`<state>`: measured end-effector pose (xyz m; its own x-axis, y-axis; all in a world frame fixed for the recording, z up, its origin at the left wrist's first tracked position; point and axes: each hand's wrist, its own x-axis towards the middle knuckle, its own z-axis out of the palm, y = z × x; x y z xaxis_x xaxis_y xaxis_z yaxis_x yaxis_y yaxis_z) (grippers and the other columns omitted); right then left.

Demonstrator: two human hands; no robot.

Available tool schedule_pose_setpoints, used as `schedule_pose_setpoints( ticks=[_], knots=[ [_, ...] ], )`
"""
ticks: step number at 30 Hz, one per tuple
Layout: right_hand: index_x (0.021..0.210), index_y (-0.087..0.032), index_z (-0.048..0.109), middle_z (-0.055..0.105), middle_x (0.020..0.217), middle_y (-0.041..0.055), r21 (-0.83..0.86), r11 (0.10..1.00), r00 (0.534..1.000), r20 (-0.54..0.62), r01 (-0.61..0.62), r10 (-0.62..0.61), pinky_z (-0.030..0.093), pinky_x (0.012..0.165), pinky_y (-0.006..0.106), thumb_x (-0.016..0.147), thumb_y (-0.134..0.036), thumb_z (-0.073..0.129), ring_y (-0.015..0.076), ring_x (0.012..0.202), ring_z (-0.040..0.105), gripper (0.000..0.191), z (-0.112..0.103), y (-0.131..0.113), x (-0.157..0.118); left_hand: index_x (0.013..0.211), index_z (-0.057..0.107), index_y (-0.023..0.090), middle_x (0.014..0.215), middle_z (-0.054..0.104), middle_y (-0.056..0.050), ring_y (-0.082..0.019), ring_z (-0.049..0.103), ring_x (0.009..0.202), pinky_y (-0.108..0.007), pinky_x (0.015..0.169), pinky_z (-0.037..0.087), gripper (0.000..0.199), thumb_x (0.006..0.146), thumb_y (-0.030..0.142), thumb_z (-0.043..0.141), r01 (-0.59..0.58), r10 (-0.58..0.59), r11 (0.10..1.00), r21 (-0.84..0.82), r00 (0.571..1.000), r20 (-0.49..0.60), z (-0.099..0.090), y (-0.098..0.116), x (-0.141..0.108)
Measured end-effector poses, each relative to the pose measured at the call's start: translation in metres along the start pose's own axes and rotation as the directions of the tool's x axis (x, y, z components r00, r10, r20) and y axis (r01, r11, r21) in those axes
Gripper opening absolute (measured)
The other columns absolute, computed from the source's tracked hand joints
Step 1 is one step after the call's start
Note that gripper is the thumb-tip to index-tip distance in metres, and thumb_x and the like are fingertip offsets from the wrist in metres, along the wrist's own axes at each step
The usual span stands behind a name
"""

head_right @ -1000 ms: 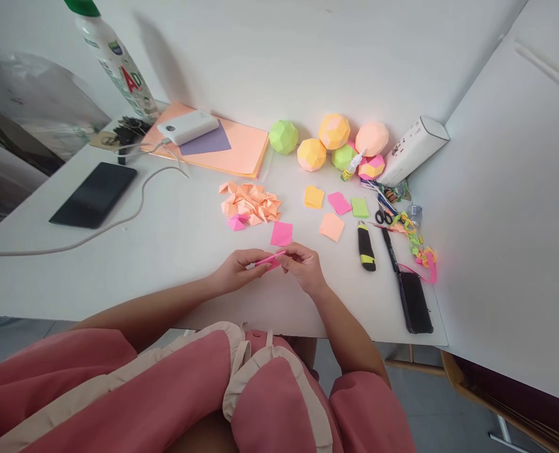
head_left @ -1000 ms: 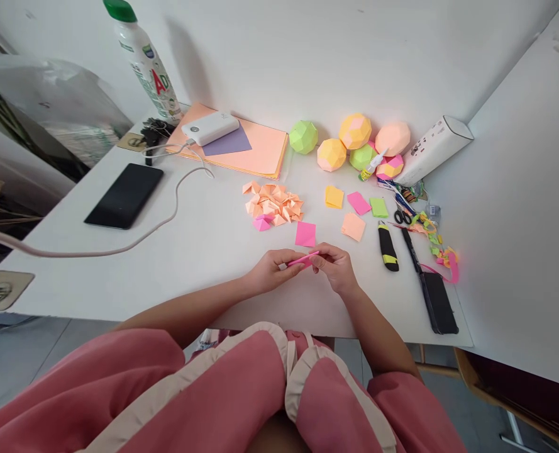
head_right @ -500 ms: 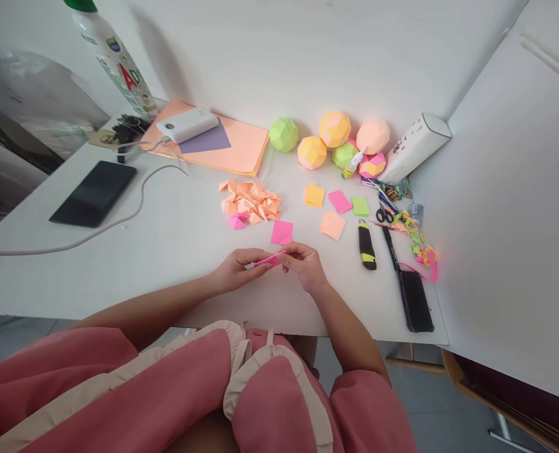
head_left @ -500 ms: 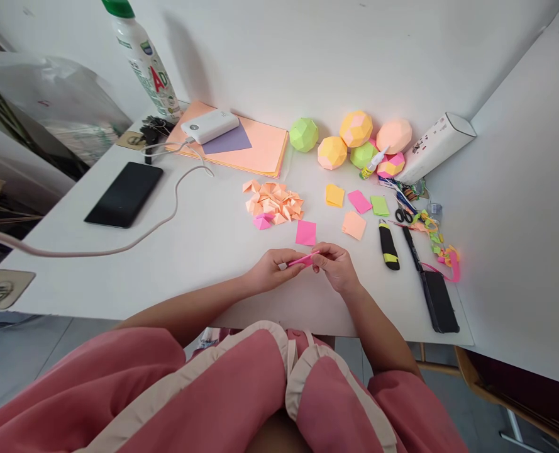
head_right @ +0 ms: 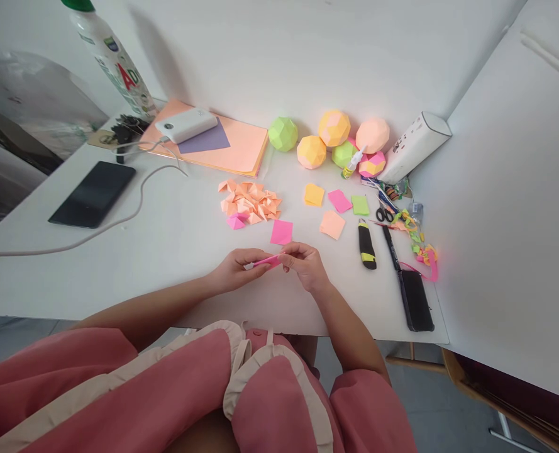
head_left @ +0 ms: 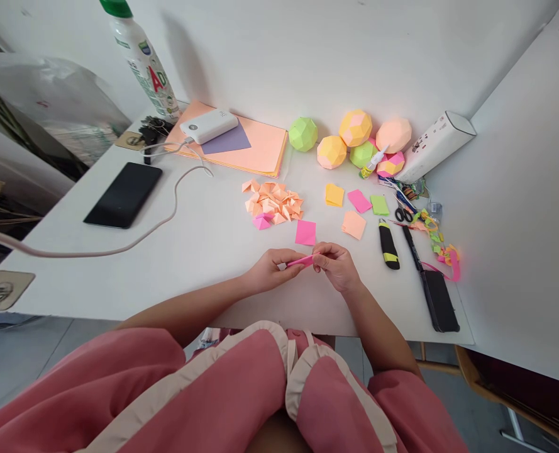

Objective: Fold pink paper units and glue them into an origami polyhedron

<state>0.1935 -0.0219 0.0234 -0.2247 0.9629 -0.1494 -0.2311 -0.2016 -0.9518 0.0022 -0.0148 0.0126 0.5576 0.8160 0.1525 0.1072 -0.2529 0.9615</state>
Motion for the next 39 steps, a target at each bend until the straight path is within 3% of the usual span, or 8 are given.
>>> schedule_pose_setpoints(
  ticks=[21, 26, 31, 36, 39],
  knots=[
    [0.064, -0.019, 0.063, 0.055, 0.066, -0.003, -0.073, 0.994, 0.997, -0.01, 0.08, -0.081, 0.042, 0.052, 0.027, 0.066, -0.027, 0.077, 0.008, 0.05, 0.049, 0.016, 0.0007, -0.0014, -0.0017, 0.099, 0.07, 0.015, 0.078, 0.068, -0.004, -0.011, 0.053, 0.066, -0.022, 0.06, 0.044, 0.03, 0.083, 0.034, 0.054, 0.05, -0.049, 0.995, -0.084, 0.999, 0.011, -0.0006, 0.0004, 0.0003],
    [0.068, -0.02, 0.065, 0.055, 0.067, -0.0016, -0.179, 0.976, 0.99, -0.037, 0.128, -0.137, 0.044, 0.054, 0.029, 0.071, -0.032, 0.072, 0.0094, 0.052, 0.049, 0.015, -0.0005, -0.0005, -0.0036, 0.099, 0.07, 0.015, 0.075, 0.065, -0.004, -0.009, 0.049, 0.06, -0.022, 0.053, 0.041, 0.033, 0.082, 0.039, 0.056, 0.115, -0.111, 0.975, -0.187, 0.993, 0.033, -0.0013, 0.0015, 0.0001],
    [0.068, -0.019, 0.063, 0.053, 0.066, 0.0007, -0.243, 0.953, 0.98, -0.036, 0.183, -0.197, 0.045, 0.053, 0.029, 0.082, -0.04, 0.06, 0.0111, 0.055, 0.049, 0.026, 0.0021, -0.0026, -0.0063, 0.1, 0.07, 0.015, 0.062, 0.056, 0.0, -0.009, 0.045, 0.054, -0.022, 0.05, 0.04, 0.037, 0.078, 0.043, 0.06, 0.247, -0.24, 0.92, -0.303, 0.969, 0.061, -0.0006, -0.002, 0.0004],
    [0.09, -0.022, 0.064, 0.059, 0.08, 0.0025, -0.35, 0.903, 0.964, -0.006, 0.248, -0.267, 0.049, 0.058, 0.029, 0.079, -0.04, 0.064, 0.0126, 0.066, 0.054, 0.021, 0.0074, -0.0043, -0.0095, 0.093, 0.071, 0.015, 0.062, 0.057, 0.0, -0.009, 0.048, 0.056, -0.023, 0.052, 0.042, 0.035, 0.075, 0.045, 0.064, 0.318, -0.306, 0.882, -0.348, 0.948, 0.089, -0.0001, -0.0036, 0.0017],
    [0.08, -0.02, 0.066, 0.06, 0.075, 0.0016, -0.429, 0.873, 0.967, -0.001, 0.231, -0.256, 0.049, 0.057, 0.028, 0.078, -0.035, 0.066, 0.0115, 0.061, 0.056, 0.015, 0.0082, -0.0031, -0.0096, 0.089, 0.068, 0.014, 0.07, 0.059, -0.002, -0.009, 0.047, 0.058, -0.023, 0.052, 0.041, 0.034, 0.076, 0.045, 0.062, 0.289, -0.281, 0.892, -0.347, 0.957, 0.076, -0.0001, -0.0041, 0.002]
  ],
)
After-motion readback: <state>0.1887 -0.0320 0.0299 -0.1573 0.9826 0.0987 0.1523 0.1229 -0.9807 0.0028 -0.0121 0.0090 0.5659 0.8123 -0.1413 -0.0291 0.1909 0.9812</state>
